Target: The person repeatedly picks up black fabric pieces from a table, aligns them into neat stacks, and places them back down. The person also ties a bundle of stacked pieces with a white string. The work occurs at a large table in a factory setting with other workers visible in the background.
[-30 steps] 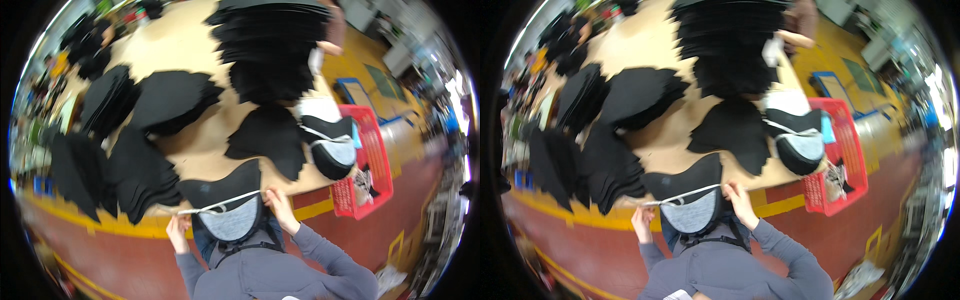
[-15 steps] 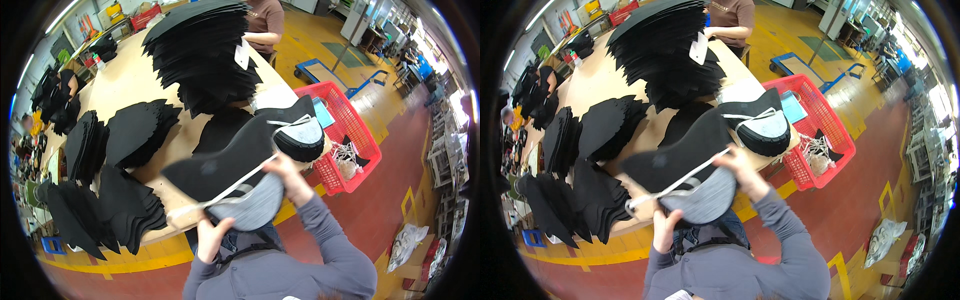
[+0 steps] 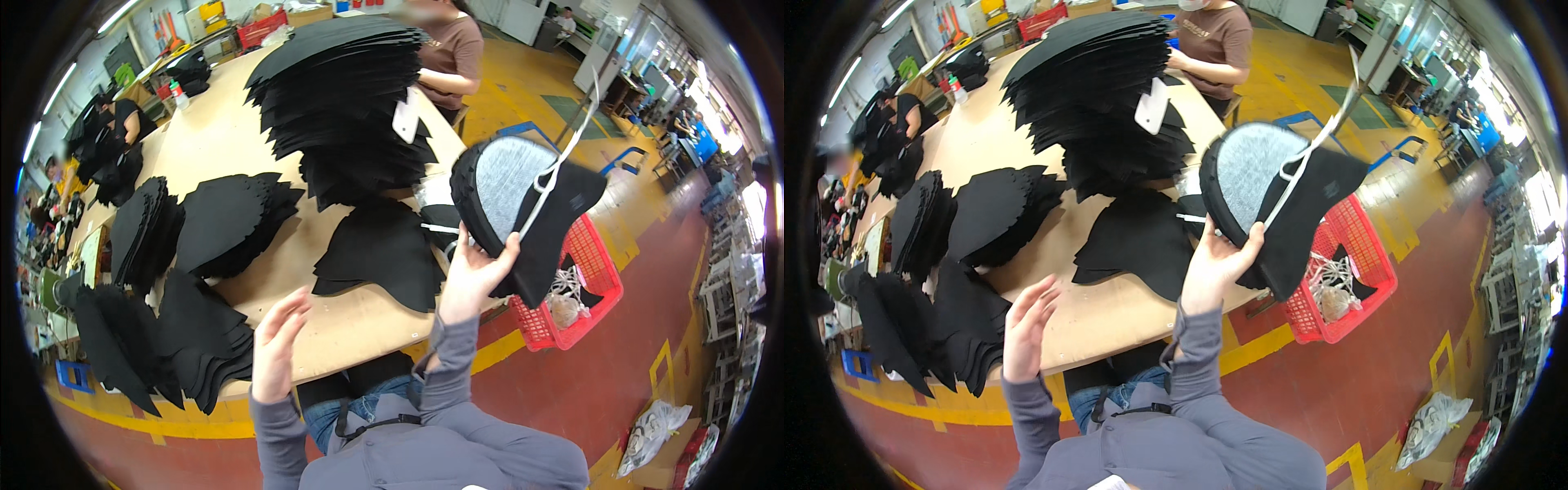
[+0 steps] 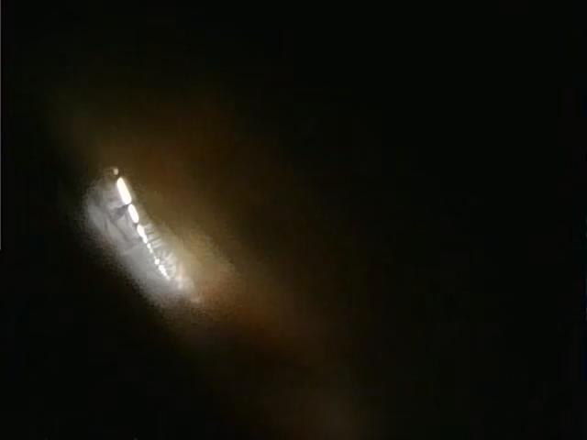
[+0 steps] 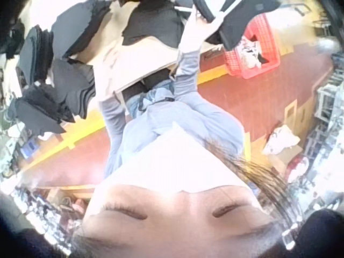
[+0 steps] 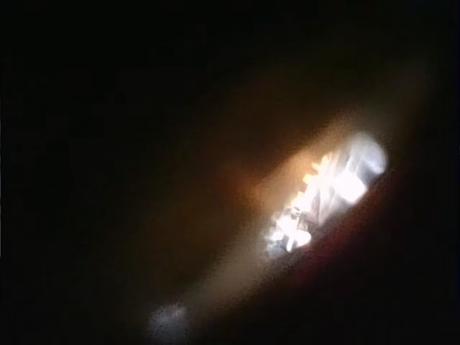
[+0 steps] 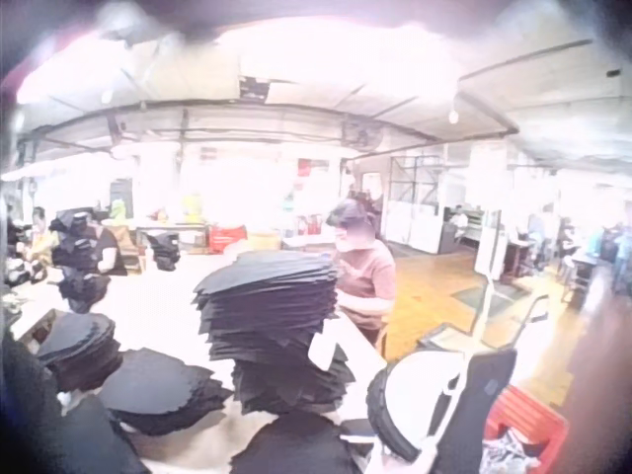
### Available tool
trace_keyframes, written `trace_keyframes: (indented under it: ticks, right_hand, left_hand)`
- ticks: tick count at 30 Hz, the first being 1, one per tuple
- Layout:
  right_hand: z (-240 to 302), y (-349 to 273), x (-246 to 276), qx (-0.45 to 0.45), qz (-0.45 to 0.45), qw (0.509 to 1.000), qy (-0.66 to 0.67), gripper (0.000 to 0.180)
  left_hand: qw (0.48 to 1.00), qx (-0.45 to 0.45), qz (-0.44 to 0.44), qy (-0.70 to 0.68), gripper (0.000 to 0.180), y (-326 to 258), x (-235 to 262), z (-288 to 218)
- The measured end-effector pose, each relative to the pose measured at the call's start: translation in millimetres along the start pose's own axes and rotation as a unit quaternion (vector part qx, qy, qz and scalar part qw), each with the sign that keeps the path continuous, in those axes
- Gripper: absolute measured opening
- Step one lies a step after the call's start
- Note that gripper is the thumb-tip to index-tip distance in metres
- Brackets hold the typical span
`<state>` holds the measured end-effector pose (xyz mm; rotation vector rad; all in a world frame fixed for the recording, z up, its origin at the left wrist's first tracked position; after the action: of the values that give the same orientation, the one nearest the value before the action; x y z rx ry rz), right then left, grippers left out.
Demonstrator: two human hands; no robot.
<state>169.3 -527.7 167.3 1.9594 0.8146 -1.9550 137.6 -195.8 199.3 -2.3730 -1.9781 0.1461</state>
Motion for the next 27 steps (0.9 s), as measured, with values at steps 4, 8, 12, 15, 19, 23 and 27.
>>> trace_keyframes:
  ticks: [4,8,12,15,19,23,27]
  right_hand:
    - [-18.0,24.9,71.5,0.32,0.105,0.654,-0.678,0.077]
    - [-22.9,54.0,73.7,0.195,0.044,0.75,-0.631,0.072]
    - [-18.8,65.3,98.1,-0.057,-0.094,0.983,-0.146,0.054]
    - [-5.5,25.3,98.2,-0.087,-0.078,0.955,-0.274,0.052]
    - [10.7,20.0,118.9,-0.086,0.175,0.634,-0.748,0.058]
    - [10.6,58.6,149.2,-0.106,0.207,0.549,-0.803,0.069]
    - [-31.4,57.8,148.1,-0.26,0.2,0.556,-0.764,0.043]
  left_hand:
    - [0.968,0.109,-0.216,-0.068,0.029,-67.3,108.5,71.3]
    - [0.939,0.143,-0.311,-0.038,0.027,-130.6,161.8,101.1]
    - [0.928,0.162,-0.332,-0.046,0.028,-143.3,168.3,120.6]
    - [0.948,0.162,-0.273,-0.041,0.03,-114.6,147.9,118.8]
    - [0.989,0.103,-0.102,0.043,0.027,-21.3,91.3,100.3]
    - [0.984,-0.028,0.025,0.174,0.036,112.2,24.0,119.2]
    - [0.89,-0.074,-0.103,0.438,0.061,194.7,1.7,145.6]
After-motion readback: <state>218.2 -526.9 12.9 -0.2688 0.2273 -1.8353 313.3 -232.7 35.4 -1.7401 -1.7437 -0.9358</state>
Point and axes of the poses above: each hand's wrist, its own y-axis towards the middle knuckle, its own x-axis out of the back of the hand, z = x × y, the point moved 6 cm from there along y, towards the middle knuckle, and after that the axes turned 12 degrees about y, right-handed, at the moved point
